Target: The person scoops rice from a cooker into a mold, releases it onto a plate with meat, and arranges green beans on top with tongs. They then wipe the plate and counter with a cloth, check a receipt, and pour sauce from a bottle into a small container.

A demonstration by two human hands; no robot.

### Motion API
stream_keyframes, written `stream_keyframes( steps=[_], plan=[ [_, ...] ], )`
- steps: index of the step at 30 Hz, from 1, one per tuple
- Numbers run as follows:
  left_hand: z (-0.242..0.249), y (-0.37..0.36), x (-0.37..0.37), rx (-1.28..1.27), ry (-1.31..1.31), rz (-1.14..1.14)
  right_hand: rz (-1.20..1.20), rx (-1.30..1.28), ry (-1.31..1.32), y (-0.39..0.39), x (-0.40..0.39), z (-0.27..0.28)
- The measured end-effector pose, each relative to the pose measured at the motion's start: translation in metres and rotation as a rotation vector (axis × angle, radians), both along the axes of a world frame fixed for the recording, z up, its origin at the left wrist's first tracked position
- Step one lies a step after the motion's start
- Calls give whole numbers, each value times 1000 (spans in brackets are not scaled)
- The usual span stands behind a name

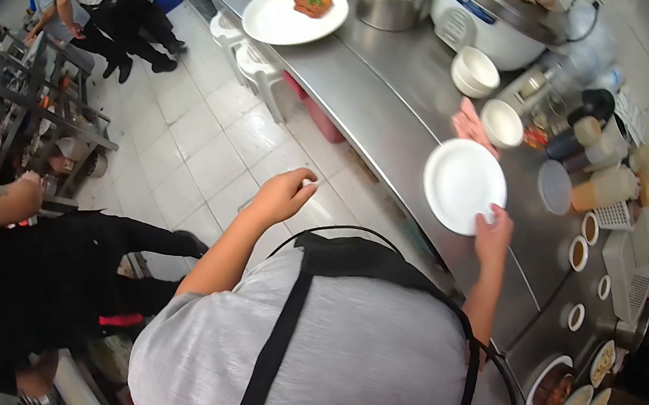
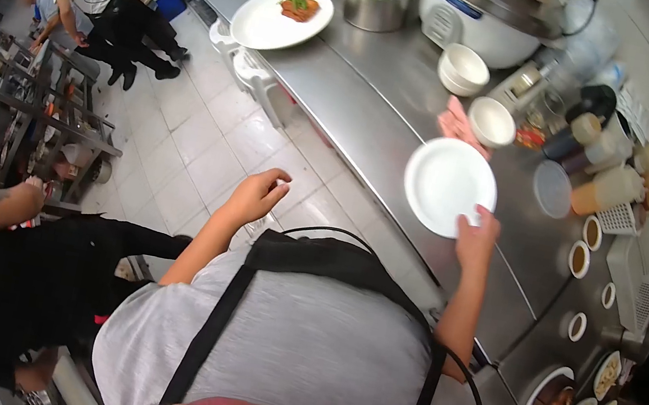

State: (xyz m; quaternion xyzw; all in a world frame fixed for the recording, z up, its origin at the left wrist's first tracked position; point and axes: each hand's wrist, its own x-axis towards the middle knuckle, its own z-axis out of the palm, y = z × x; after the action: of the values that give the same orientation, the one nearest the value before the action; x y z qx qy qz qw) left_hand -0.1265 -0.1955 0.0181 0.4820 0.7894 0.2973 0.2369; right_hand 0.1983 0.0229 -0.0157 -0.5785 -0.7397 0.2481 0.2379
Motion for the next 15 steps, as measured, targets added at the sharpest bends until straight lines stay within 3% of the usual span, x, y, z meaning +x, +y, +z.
stream_keyframes(
  steps=[2, 5, 8, 11, 15],
  plan=[
    [-2, -29, -51, 2, 23, 57, -116, 228, -95, 18, -4, -13],
    [-2, -66, -116, 0, 69, 218, -516, 12, -279, 21, -25, 3],
    [1, -83, -160, -32, 58, 316, -463, -130, -210, 50, 1, -70],
    [-6, -78, -189, -14, 21, 299, -557, -270, 78, 24, -36, -53],
    [-11, -17, -234, 60, 54, 242, -509, -172, 240, 25, -86, -74]
  ],
)
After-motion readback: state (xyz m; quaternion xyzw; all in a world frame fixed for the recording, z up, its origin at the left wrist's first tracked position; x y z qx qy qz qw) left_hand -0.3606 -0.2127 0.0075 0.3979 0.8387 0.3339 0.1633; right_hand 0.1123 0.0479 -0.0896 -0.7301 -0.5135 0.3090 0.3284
